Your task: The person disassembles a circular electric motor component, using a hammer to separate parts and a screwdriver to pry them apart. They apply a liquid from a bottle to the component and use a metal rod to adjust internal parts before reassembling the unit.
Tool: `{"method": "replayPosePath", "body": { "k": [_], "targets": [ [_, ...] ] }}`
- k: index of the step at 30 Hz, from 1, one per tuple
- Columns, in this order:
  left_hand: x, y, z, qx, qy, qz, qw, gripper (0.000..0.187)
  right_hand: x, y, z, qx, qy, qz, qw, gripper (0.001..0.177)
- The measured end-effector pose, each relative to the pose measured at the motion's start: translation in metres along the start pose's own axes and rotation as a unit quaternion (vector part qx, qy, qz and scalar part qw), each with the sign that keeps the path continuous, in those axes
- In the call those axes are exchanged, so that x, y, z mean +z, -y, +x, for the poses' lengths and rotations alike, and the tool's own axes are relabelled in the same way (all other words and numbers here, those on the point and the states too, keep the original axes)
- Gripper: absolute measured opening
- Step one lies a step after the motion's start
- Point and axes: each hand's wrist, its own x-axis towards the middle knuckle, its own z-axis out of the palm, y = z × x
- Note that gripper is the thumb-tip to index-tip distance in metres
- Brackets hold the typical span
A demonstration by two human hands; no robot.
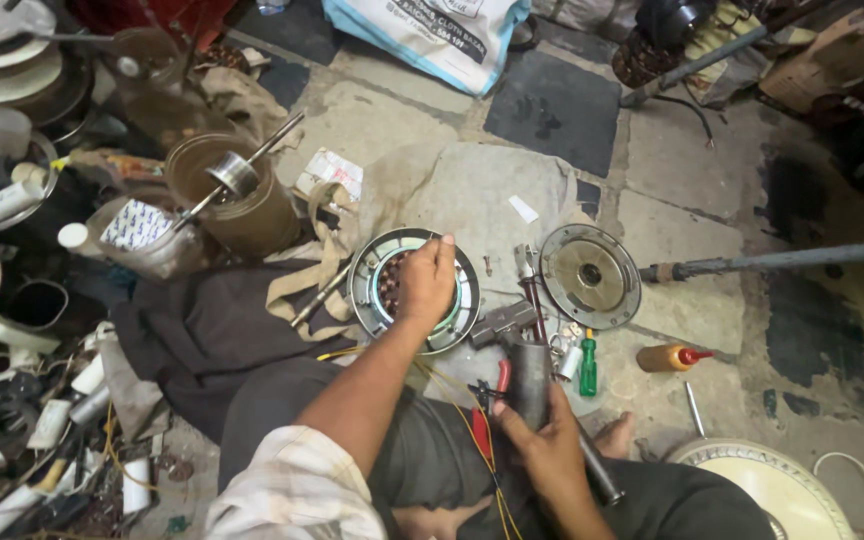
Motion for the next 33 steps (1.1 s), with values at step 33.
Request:
{"method": "replayPosePath", "body": {
  "k": [33],
  "targets": [
    [-0.035, -0.072, 0.03, 0.027, 0.06, -0.272, 0.96, 0.044, -0.007, 0.053, 0.064, -0.25, -0.147, -0.265, 0.92, 0.063]
  ]
}}
